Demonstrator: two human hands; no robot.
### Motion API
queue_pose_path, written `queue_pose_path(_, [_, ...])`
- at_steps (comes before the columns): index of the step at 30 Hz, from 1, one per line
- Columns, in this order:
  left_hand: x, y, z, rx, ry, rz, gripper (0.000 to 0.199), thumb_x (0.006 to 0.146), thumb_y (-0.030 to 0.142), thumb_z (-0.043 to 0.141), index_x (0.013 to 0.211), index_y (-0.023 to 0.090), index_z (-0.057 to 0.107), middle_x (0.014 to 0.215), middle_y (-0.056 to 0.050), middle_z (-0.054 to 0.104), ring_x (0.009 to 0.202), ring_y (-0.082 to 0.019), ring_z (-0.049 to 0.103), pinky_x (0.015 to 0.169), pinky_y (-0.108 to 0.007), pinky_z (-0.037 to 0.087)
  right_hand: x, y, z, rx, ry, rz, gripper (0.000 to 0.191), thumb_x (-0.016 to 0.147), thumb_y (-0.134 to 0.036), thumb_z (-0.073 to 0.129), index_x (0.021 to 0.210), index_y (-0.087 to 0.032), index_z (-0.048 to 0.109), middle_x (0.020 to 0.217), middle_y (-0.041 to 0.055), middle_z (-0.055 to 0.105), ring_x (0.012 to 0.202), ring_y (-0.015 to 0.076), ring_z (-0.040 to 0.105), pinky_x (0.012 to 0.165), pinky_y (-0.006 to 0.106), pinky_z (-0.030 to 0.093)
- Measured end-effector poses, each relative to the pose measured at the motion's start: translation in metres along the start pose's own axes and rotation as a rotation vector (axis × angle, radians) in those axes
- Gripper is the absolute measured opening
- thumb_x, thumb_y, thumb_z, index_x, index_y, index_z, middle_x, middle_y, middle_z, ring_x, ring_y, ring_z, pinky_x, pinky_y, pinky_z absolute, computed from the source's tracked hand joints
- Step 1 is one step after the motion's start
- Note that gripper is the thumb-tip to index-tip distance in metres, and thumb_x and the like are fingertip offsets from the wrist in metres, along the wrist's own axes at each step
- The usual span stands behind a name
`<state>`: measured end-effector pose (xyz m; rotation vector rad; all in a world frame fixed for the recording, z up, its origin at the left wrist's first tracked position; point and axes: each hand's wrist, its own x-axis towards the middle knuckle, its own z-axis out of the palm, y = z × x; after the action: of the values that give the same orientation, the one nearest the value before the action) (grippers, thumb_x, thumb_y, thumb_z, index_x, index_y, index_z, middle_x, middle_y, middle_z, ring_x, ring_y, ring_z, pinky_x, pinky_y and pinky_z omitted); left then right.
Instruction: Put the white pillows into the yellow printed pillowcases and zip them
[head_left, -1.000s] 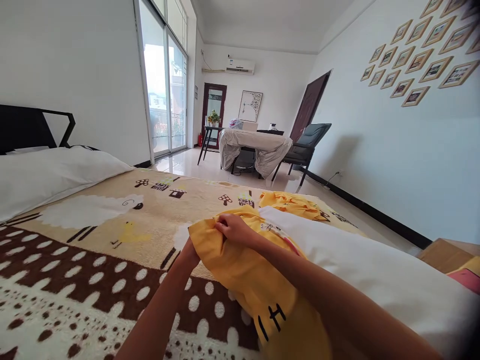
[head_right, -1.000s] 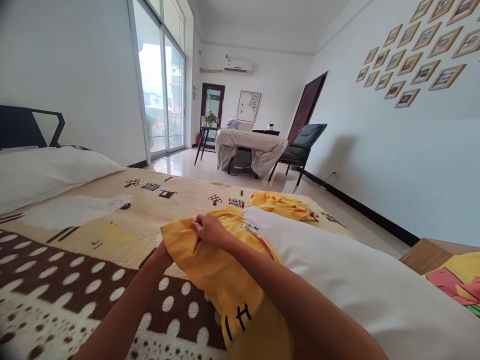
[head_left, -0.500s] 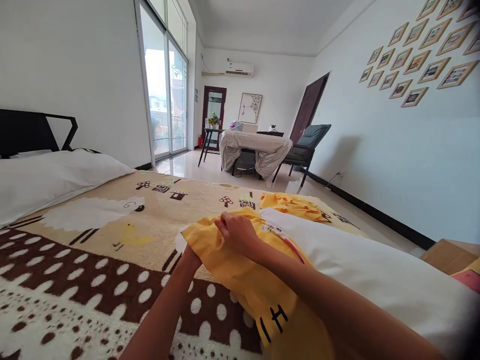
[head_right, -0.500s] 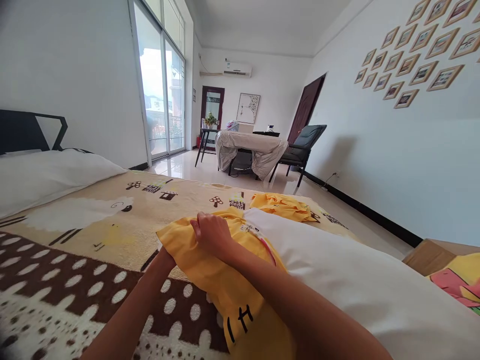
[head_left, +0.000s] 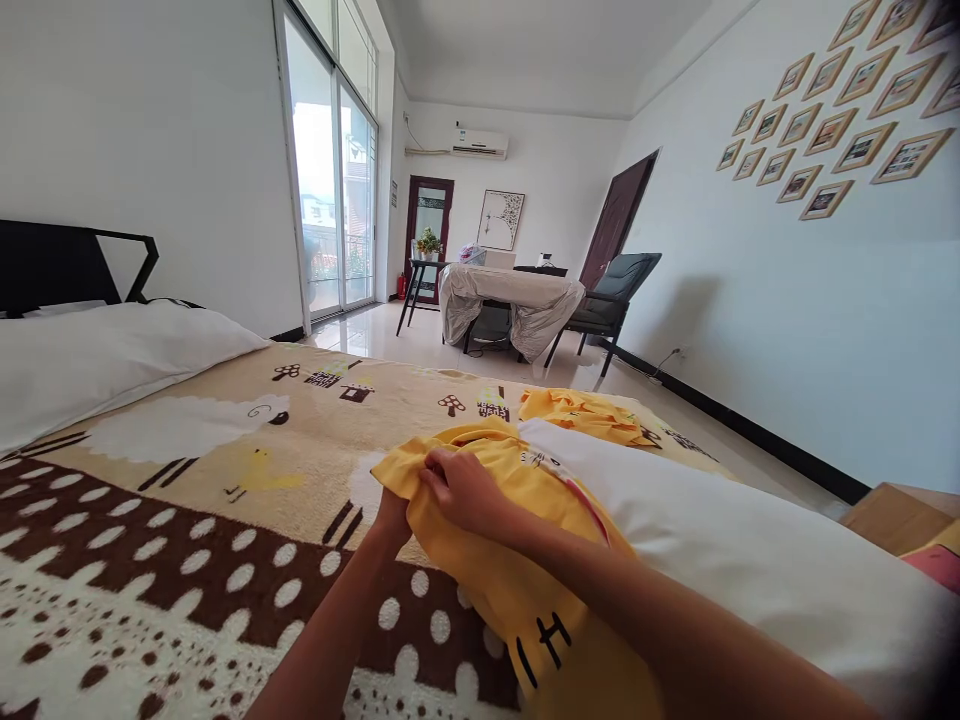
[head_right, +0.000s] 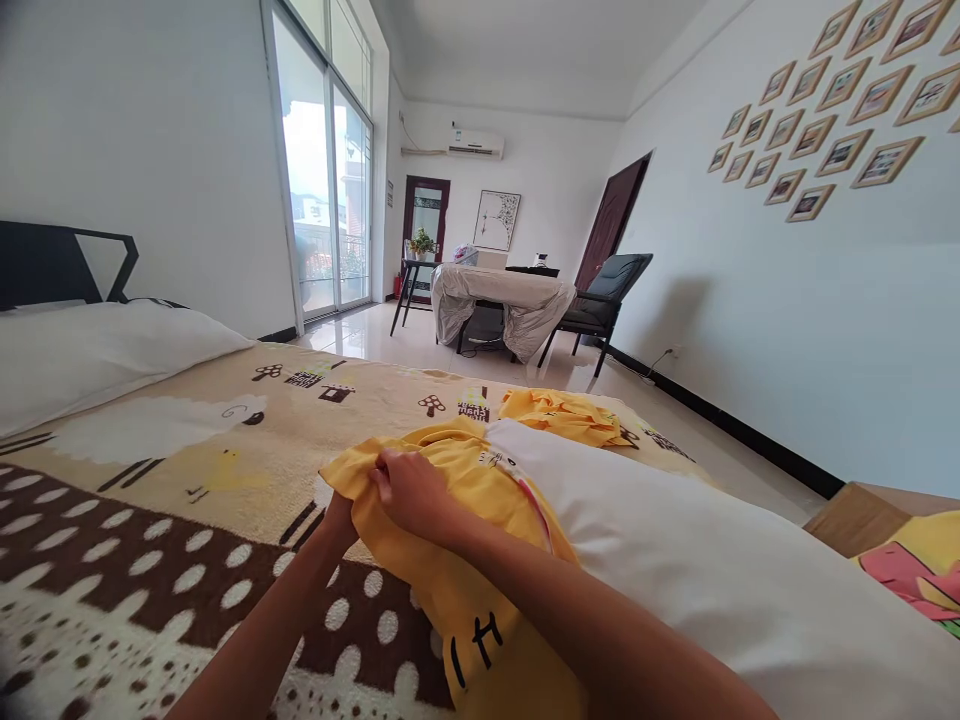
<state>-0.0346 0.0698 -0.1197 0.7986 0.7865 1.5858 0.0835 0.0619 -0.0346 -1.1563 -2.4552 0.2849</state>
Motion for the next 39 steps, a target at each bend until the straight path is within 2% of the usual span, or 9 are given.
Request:
queue_pose_path(3, [-0.001,0.002,0.004,0.056,0.056,0.052,0.04,0.048,0.04,0.077,0.074,0.017,0.057,0.079,-0.004,0.066,0.08,-0.02,0.059,0.071,-0.03,0.049,-0.001,0.003,-0.004,0.006,0.012,-0.02,0.015,0.089,-0.023,0.05,0.079,-0.017,0.059,0.081,0.0051,0.068,0.073,0.0144,0.058,0.062,0.024,0.031])
queue_pose_path(6, [-0.001,0.006,0.004,0.142,0.089,0.099,0.034,0.051,0.034,0.076,0.073,0.017,0.058,0.079,-0.002,0.065,0.077,-0.017,0.057,0.07,-0.027,0.046,-0.002,0.007,-0.006,-0.068,0.018,-0.032,0.017,0.09,-0.023,0.048,0.078,-0.018,0.058,0.08,0.0049,0.068,0.071,0.0144,0.058,0.061,0.025,0.03])
queue_pose_path(11, [0.003,0.018,-0.007,0.346,0.091,0.101,0.019,0.054,0.02,0.072,0.051,0.015,0.054,0.053,0.002,0.052,0.054,-0.011,0.042,0.051,-0.022,0.032,-0.004,0.01,-0.005,-0.299,0.018,-0.051,0.018,0.089,-0.021,0.044,0.08,-0.017,0.059,0.081,0.0078,0.069,0.068,0.0166,0.059,0.056,0.029,0.023])
queue_pose_path(13, [0.006,0.02,-0.01,0.41,0.102,0.109,0.019,0.053,0.016,0.071,0.046,0.016,0.053,0.049,0.002,0.049,0.052,-0.01,0.039,0.05,-0.022,0.028,-0.004,0.01,-0.004,-0.296,0.022,-0.058,0.018,0.089,-0.021,0.044,0.08,-0.017,0.06,0.081,0.0074,0.069,0.069,0.0167,0.059,0.056,0.029,0.023])
queue_pose_path(17, [0.008,0.022,-0.005,0.473,0.154,0.165,0.019,0.048,0.01,0.071,0.044,0.017,0.054,0.052,0.0,0.053,0.058,-0.012,0.041,0.053,-0.023,0.029,0.0,0.007,-0.003,-0.171,0.064,-0.008,0.018,0.089,-0.025,0.047,0.079,-0.018,0.061,0.076,0.005,0.068,0.067,0.0157,0.059,0.057,0.027,0.026])
queue_pose_path(22, [-0.001,0.041,0.008,0.428,0.179,0.184,0.011,0.062,0.024,0.063,0.058,0.016,0.056,0.055,0.003,0.049,0.054,-0.01,0.038,0.049,-0.021,0.028,0.004,0.005,-0.006,0.051,0.13,0.059,0.018,0.088,-0.025,0.048,0.079,-0.018,0.062,0.07,0.0018,0.066,0.062,0.0128,0.055,0.057,0.023,0.03])
queue_pose_path(28, [-0.015,0.064,0.021,0.384,-0.006,0.048,0.033,0.065,0.046,0.063,0.068,0.014,0.058,0.057,0.002,0.049,0.047,-0.008,0.04,0.041,-0.019,0.028,0.004,0.004,-0.007,0.091,0.173,0.011,0.021,0.09,-0.023,0.045,0.077,-0.018,0.061,0.071,0.0012,0.065,0.062,0.0114,0.053,0.058,0.022,0.03])
queue_pose_path(35, [-0.018,0.07,0.02,0.462,-0.08,0.007,0.035,0.064,0.046,0.068,0.066,0.012,0.061,0.056,0.002,0.047,0.046,-0.006,0.038,0.037,-0.016,0.028,-0.002,0.002,-0.009,-0.073,0.139,-0.129,0.023,0.093,-0.024,0.045,0.082,-0.019,0.064,0.084,0.0028,0.069,0.071,0.0125,0.057,0.064,0.023,0.031])
queue_pose_path(39, [-0.016,0.071,0.017,0.423,-0.047,-0.015,0.031,0.064,0.042,0.067,0.069,0.012,0.064,0.057,0.001,0.051,0.051,-0.009,0.045,0.04,-0.017,0.031,0.005,0.005,-0.019,-0.045,0.044,-0.18,0.021,0.092,-0.024,0.046,0.088,-0.021,0.067,0.087,0.0025,0.07,0.077,0.0136,0.06,0.067,0.023,0.034])
